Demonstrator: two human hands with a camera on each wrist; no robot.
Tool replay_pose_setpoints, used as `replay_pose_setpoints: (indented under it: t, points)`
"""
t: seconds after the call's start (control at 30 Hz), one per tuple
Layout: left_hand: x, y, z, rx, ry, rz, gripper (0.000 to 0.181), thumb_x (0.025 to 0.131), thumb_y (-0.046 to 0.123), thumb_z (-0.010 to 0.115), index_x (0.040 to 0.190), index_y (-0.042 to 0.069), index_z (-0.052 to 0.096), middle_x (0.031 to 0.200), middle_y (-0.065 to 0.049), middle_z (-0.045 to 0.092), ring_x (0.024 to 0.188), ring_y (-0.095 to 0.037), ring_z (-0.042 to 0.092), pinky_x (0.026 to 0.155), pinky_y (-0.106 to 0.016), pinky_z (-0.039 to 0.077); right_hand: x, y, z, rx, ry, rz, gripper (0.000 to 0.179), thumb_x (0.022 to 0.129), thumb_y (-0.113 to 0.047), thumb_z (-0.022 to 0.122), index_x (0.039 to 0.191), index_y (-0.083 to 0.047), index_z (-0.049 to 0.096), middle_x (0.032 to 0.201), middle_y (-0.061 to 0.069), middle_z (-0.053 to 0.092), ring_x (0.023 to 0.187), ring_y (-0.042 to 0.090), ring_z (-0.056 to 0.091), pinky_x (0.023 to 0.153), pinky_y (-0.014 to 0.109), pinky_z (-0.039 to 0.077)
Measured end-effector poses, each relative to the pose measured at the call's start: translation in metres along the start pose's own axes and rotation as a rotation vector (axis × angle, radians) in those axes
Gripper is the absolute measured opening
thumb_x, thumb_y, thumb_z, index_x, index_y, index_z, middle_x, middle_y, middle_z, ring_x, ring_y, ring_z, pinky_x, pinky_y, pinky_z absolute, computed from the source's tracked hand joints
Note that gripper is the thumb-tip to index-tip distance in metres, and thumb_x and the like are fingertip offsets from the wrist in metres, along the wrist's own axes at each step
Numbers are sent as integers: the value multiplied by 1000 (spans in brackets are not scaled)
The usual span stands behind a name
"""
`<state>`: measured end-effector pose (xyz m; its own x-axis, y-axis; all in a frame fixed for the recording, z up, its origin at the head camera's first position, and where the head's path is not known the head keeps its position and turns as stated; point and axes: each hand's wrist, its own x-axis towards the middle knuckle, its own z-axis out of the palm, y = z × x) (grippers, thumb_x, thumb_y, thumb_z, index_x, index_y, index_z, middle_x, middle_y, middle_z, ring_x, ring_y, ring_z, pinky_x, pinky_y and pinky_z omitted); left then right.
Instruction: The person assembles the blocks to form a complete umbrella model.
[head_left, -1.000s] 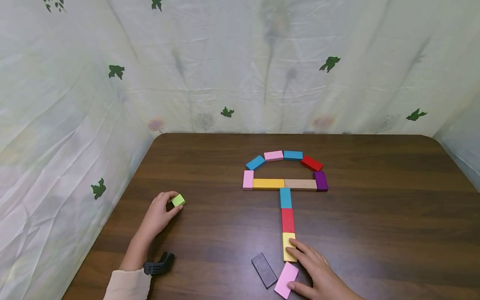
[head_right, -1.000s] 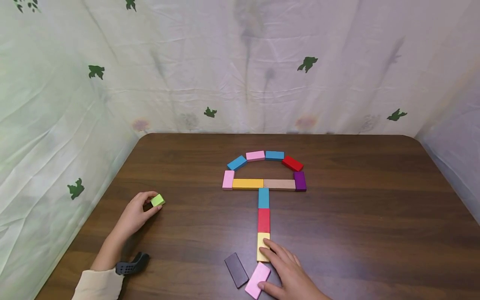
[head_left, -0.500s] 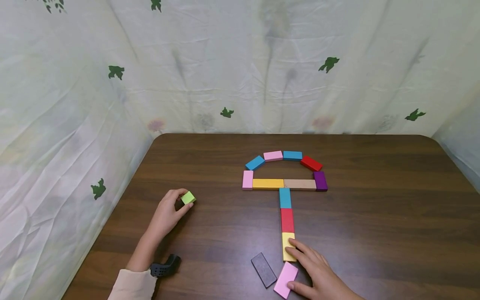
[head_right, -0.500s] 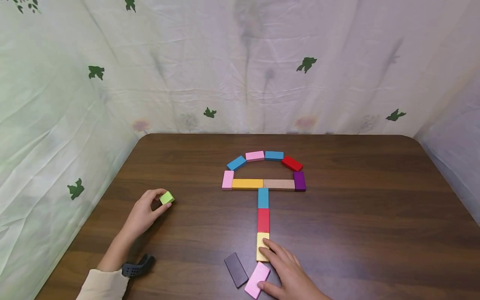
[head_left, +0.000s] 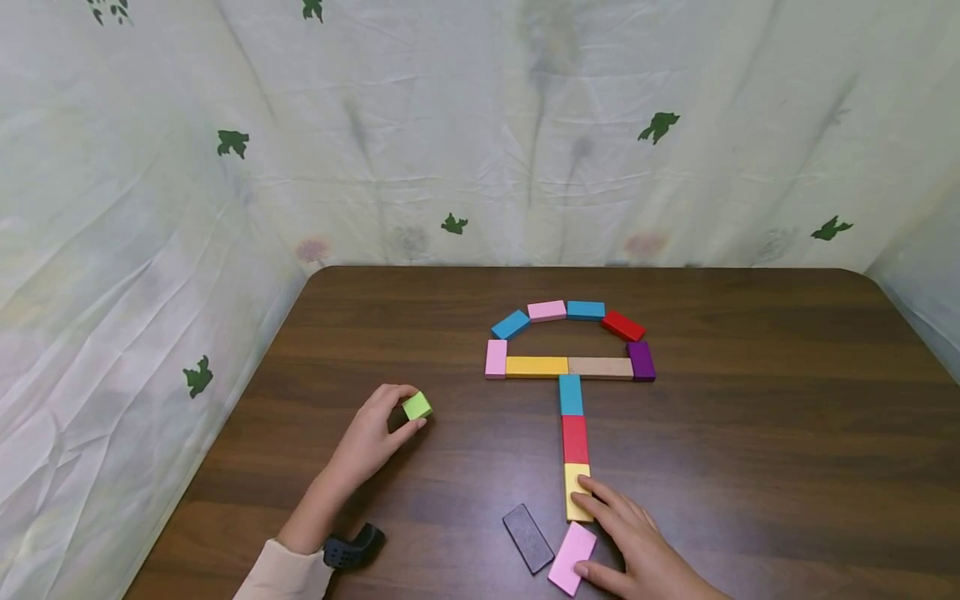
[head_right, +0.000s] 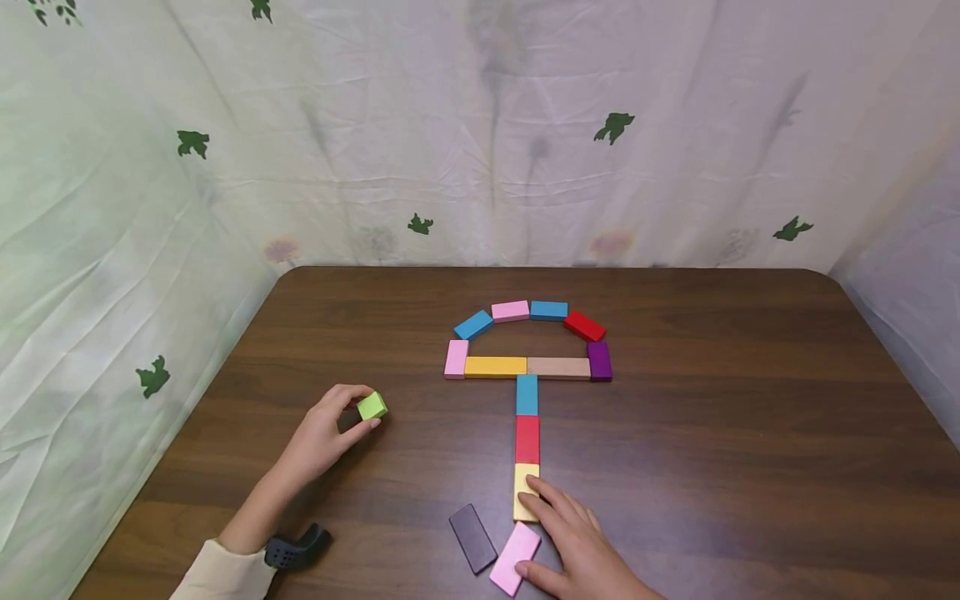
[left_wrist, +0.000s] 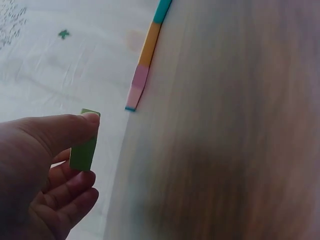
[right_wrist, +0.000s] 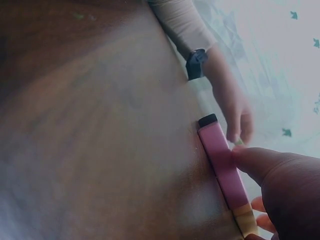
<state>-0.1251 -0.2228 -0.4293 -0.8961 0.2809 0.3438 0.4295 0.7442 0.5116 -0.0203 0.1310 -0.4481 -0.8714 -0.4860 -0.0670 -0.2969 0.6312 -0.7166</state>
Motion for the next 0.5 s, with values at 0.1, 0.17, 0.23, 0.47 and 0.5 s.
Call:
replay_pose_setpoints:
  t: [0.1, 0.17, 0.23, 0.47, 0.5]
  points:
    - [0, 7, 4, -6, -4, 33, 38, 72, 10, 75, 105, 6, 56, 99, -1, 53, 89, -12, 50, 74, -33, 44, 0, 1, 0, -7, 14, -14, 70, 76, -58, 59, 130, -15, 46, 138, 2, 33, 119, 25, 34, 87, 58, 30]
    - [-1, 13, 7, -9, -18, 50, 38, 72, 11, 75, 105, 7, 56, 99, 0, 53, 89, -11, 50, 74, -32, 45, -1, 2, 1, -14, 30, -29, 69, 76, -57, 59, 130, -15, 47, 138, 2, 34, 119, 24, 34, 87, 57, 31]
    - [-1, 18, 10, -15, -37, 64, 37, 73, 12, 75, 105, 7, 56, 99, 0, 53, 89, -11, 50, 74, -31, 45, -1, 3, 2, -19, 49, -48, 69, 76, -57, 60, 129, -15, 47, 138, 2, 34, 119, 24, 34, 87, 57, 31]
    - [-5, 34, 21, -48, -118, 86, 35, 76, 15, 73, 106, 10, 56, 100, 3, 52, 89, -8, 48, 75, -28, 45, -2, 4, 2, -37, 81, -78, 68, 76, -56, 61, 129, -16, 47, 138, 1, 35, 119, 23, 35, 87, 55, 32]
    - [-6, 36, 22, -55, -128, 91, 35, 76, 15, 73, 106, 10, 56, 100, 4, 52, 90, -8, 48, 75, -28, 44, -2, 4, 2, -39, 83, -82, 68, 76, -56, 61, 129, -16, 48, 138, 1, 35, 119, 23, 35, 87, 55, 32]
